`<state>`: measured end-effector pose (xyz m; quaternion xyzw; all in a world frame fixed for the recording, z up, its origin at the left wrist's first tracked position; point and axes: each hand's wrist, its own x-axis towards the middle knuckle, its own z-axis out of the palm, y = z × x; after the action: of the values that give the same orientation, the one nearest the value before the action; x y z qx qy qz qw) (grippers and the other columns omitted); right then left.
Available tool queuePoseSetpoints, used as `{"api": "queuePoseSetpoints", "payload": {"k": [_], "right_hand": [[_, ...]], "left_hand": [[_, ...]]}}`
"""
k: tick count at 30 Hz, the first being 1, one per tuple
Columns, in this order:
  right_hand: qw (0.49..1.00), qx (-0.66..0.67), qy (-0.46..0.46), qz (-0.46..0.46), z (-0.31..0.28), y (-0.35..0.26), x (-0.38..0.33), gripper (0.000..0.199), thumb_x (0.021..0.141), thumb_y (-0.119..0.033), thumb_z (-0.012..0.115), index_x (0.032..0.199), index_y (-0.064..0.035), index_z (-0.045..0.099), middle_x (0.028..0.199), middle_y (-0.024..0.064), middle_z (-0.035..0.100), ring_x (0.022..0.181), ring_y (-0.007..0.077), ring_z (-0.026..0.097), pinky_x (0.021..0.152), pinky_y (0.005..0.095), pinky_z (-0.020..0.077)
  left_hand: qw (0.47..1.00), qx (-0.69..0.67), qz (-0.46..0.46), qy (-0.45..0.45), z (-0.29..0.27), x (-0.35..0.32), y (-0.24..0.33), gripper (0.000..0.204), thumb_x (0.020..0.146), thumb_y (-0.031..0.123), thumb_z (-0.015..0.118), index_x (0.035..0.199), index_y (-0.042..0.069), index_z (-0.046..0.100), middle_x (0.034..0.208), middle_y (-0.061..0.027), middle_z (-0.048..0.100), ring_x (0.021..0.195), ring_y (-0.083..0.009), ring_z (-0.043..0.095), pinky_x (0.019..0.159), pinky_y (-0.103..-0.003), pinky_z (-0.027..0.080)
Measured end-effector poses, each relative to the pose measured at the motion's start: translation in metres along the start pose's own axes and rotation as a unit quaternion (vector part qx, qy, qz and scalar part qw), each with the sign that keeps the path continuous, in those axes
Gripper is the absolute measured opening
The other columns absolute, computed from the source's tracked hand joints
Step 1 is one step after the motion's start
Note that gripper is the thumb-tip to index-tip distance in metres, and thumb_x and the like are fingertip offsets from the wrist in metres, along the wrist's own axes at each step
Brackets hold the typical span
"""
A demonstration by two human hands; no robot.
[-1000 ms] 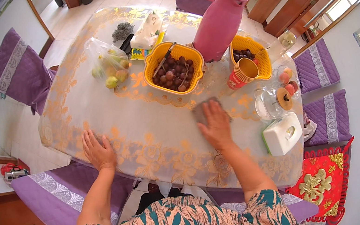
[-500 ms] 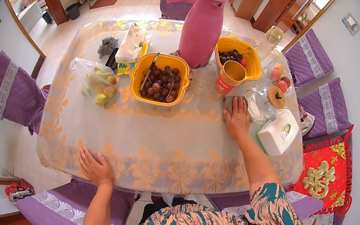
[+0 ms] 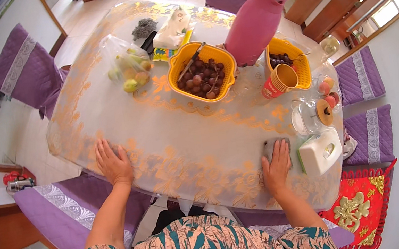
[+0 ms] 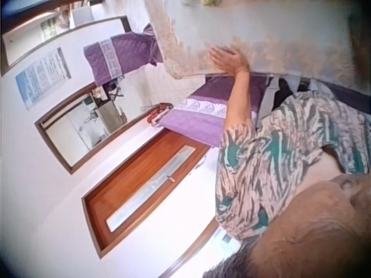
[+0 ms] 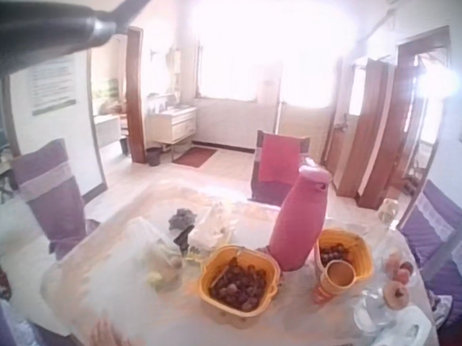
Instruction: The person wipes a table surface with a cloth, moves a chair cover, and wipes the table around several bowls and a pitcher.
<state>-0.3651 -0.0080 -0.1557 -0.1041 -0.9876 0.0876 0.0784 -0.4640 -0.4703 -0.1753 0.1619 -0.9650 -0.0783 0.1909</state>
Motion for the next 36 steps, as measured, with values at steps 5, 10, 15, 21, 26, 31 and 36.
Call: {"api": "queuePoseSetpoints", "payload": {"k": [5,10,15,21,26,31,36], "right_hand": [[0.998,0.011,-0.031,-0.061,-0.013,-0.024,-0.006,0.075,0.091,-0.039,0.055,0.15,-0.0026,0.027,0.156,0.022,0.022,0.145,0.037,0.019,0.113,0.052,0.0169],[1.0,0.008,0.025,0.001,0.018,-0.05,0.053,0.075,0.09,-0.041,0.056,0.149,-0.0029,0.029,0.156,0.0211,0.022,0.145,0.0365,0.018,0.113,0.0521,0.0166],[0.993,0.054,0.056,-0.085,0.057,-0.141,0.078,0.078,0.088,-0.042,0.059,0.151,-0.0097,0.027,0.158,0.0153,0.021,0.147,0.0326,0.016,0.114,0.0514,0.014],[0.935,0.153,-0.087,-0.308,0.05,-0.258,0.026,0.079,0.088,-0.043,0.06,0.152,-0.0111,0.026,0.159,0.0142,0.019,0.148,0.0299,0.015,0.117,0.047,0.013],[0.923,0.099,-0.144,-0.344,0.013,-0.191,-0.008,0.077,0.088,-0.042,0.059,0.152,-0.0117,0.028,0.159,0.0131,0.02,0.148,0.0299,0.017,0.117,0.0445,0.0142],[0.948,0.035,-0.141,-0.282,-0.024,-0.06,-0.058,0.077,0.089,-0.04,0.058,0.153,-0.0107,0.026,0.159,0.0157,0.019,0.147,0.0344,0.016,0.116,0.0468,0.0135],[0.954,0.005,-0.149,-0.259,-0.034,-0.044,-0.087,0.077,0.088,-0.044,0.058,0.151,-0.0101,0.029,0.159,0.0174,0.02,0.146,0.038,0.017,0.116,0.0487,0.0132]], "left_hand": [[1.0,0.007,0.005,0.002,0.001,0.0,0.002,0.057,0.093,0.03,0.052,0.141,0.001,0.041,0.149,-0.0144,0.038,0.14,-0.0324,0.031,0.114,-0.044,0.025],[1.0,0.011,0.0,0.008,0.0,-0.001,-0.002,0.057,0.092,0.03,0.053,0.14,0.001,0.042,0.149,-0.0146,0.038,0.14,-0.0324,0.031,0.113,-0.045,0.025],[1.0,0.002,0.0,0.006,-0.001,-0.001,0.003,0.057,0.092,0.03,0.053,0.14,0.001,0.042,0.149,-0.0152,0.038,0.139,-0.0324,0.032,0.113,-0.045,0.026],[1.0,-0.014,-0.007,0.009,-0.001,-0.001,0.001,0.057,0.092,0.031,0.053,0.14,0.001,0.042,0.149,-0.0156,0.039,0.14,-0.0319,0.031,0.113,-0.044,0.026],[0.999,-0.032,-0.01,0.021,0.001,-0.002,-0.004,0.058,0.091,0.032,0.055,0.139,0.001,0.043,0.149,-0.0157,0.039,0.139,-0.032,0.032,0.113,-0.045,0.026],[0.997,-0.071,-0.013,0.019,0.008,-0.002,-0.006,0.058,0.091,0.033,0.057,0.137,0.001,0.045,0.148,-0.0172,0.038,0.139,-0.033,0.031,0.113,-0.045,0.025],[0.979,-0.152,-0.048,-0.13,-0.008,0.02,-0.018,0.068,0.085,0.038,0.063,0.139,0.001,0.044,0.152,-0.0178,0.032,0.142,-0.0328,0.025,0.115,-0.043,0.023]]}}
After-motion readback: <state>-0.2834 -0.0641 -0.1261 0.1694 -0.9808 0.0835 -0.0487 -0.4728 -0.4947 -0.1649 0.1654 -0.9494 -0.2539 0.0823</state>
